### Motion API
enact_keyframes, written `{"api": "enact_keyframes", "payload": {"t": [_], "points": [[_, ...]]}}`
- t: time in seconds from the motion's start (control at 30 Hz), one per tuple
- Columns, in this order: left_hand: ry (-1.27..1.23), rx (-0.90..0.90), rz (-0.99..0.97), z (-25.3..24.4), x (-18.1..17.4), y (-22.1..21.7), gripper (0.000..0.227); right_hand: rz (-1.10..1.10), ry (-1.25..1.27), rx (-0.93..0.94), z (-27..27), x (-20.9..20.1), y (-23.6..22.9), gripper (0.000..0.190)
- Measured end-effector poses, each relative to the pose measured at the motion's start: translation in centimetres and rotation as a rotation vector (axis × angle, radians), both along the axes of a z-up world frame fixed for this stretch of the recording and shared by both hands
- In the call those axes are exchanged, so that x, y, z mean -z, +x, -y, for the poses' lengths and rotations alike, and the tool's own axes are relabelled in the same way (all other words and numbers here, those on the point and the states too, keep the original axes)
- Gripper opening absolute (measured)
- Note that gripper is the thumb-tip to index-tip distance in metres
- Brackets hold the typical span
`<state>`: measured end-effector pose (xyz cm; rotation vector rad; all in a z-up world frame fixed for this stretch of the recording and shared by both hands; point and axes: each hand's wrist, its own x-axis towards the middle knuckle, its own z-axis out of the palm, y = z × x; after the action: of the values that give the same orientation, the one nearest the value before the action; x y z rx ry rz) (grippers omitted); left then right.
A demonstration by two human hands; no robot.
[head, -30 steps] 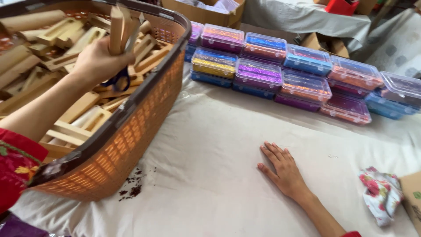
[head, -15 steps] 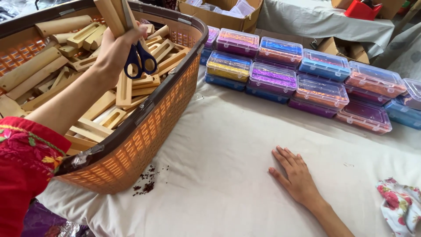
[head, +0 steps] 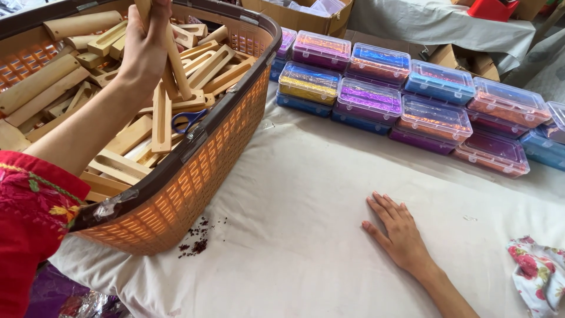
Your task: The person is cleaning and inspecting small wooden rollers or components using a cloth, then organizing them.
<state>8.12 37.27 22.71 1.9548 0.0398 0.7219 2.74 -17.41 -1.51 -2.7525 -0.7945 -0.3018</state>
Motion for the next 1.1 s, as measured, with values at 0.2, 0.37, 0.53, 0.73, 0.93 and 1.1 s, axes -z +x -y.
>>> {"api": "enact_keyframes", "payload": {"t": [0.2, 0.37, 0.53, 0.73, 0.93, 1.1], "points": [[-0.061, 0.178, 0.130, -0.4, 0.4, 0.8, 0.065, 0.004, -0.007, 0.000, 0.0, 0.1, 0.0, 0.067], [-0.003, 0.187, 0.124, -0.2, 0.0, 0.5, 0.061, -0.019, -0.019, 0.018, 0.0, 0.1, 0.1, 0.067], [0.045, 0.234, 0.195, -0.6, -1.7, 0.4, 0.055, -0.018, -0.018, 0.017, 0.0, 0.1, 0.0, 0.067], [-0.085, 0.287, 0.209, -2.2, -2.1, 0.0, 0.040, -0.001, -0.011, 0.010, -0.1, 0.1, -0.1, 0.067], [-0.078, 0.193, 0.234, -2.6, -3.2, -0.5, 0.037, 0.005, -0.004, 0.018, -0.2, -0.1, -0.1, 0.066], [0.109, 0.239, 0.447, -2.3, -3.9, -1.9, 0.033, -0.009, 0.012, 0.000, -0.3, -0.4, -0.4, 0.066]]}}
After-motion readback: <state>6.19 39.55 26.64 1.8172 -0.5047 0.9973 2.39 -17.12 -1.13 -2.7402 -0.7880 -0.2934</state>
